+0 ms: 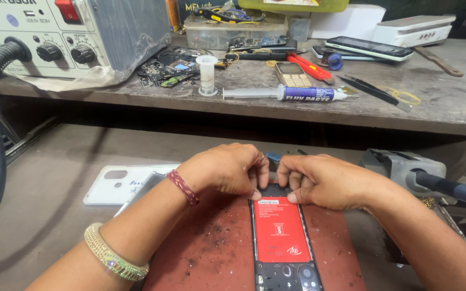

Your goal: The person installs a new red battery into a disassembled smartphone chassis. They carefully align the battery within the frame and press it down to secure it. The person then uses a small screwdriver to tighten screws on the internal metal shielding plate to complete the assembly.

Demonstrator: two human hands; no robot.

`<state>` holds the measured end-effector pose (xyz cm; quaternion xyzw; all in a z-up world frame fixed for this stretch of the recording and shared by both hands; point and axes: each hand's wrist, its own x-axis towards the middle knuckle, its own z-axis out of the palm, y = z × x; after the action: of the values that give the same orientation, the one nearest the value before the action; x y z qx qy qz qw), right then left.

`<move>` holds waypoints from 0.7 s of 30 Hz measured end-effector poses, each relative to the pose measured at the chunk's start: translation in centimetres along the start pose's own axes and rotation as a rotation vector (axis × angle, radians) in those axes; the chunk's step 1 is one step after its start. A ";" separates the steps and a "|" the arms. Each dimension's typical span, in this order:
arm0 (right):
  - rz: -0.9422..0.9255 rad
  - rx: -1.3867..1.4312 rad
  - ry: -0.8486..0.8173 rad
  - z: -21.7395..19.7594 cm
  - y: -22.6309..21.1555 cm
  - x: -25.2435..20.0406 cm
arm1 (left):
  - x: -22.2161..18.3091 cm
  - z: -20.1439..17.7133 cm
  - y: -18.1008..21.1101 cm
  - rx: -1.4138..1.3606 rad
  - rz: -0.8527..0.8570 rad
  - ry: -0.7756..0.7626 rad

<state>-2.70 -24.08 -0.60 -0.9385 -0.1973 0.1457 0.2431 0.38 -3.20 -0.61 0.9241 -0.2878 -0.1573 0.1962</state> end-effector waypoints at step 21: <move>0.031 0.024 0.053 0.6 0.0 0.1 | -0.6 -0.2 -1.3 -0.117 0.019 0.072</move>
<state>-2.82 -23.73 -1.15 -0.9420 -0.1742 0.1269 0.2573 0.63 -1.81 -0.90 0.9133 -0.2798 -0.1384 0.2615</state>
